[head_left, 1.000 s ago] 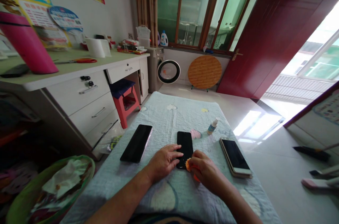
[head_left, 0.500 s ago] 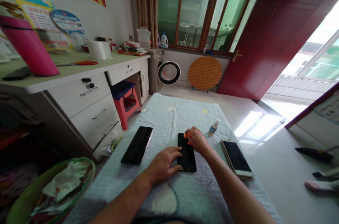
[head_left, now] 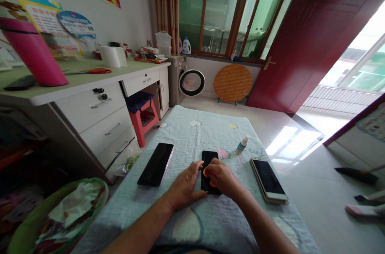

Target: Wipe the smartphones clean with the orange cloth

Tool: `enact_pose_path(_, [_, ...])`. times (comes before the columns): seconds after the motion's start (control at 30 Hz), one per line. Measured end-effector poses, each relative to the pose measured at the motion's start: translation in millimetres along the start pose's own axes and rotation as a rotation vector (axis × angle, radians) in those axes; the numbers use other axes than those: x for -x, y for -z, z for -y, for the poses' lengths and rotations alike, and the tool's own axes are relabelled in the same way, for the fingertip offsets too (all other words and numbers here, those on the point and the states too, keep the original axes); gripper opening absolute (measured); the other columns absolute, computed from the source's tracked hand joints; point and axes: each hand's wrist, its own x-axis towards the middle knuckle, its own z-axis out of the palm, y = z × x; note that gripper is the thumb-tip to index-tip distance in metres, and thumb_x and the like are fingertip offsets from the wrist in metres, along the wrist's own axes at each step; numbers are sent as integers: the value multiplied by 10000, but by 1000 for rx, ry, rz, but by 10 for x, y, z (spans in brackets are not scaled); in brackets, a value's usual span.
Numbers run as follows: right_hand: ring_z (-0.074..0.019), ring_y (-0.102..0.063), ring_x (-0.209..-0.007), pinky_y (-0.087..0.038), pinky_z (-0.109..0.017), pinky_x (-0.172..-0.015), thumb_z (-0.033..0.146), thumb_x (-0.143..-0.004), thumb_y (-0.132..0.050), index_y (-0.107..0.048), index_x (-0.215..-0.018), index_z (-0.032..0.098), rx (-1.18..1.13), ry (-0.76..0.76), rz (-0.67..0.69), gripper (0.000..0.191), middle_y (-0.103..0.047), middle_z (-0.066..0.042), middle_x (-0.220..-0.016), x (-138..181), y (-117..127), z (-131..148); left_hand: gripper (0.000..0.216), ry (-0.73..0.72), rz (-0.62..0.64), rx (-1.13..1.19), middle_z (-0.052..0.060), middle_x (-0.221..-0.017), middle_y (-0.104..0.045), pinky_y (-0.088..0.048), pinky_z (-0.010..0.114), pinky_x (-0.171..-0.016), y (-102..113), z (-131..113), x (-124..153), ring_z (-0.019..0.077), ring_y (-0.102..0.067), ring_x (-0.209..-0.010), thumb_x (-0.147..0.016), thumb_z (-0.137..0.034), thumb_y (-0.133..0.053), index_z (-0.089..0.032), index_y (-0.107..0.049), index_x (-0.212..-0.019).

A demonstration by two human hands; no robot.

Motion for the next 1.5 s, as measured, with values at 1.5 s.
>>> enact_pose_path(1.5, [-105,-498,-506,-364,-213,-444,581,-783,-611,-497,-951,212,-921,-310,-344,421,-627,2,-746,164,-112,-414,528,-288,60,-712,294,-1109,-629,-579,462,-670,-162,-185,-96,372,-668,-918,-914,-287,-482,-57,-433,-1388])
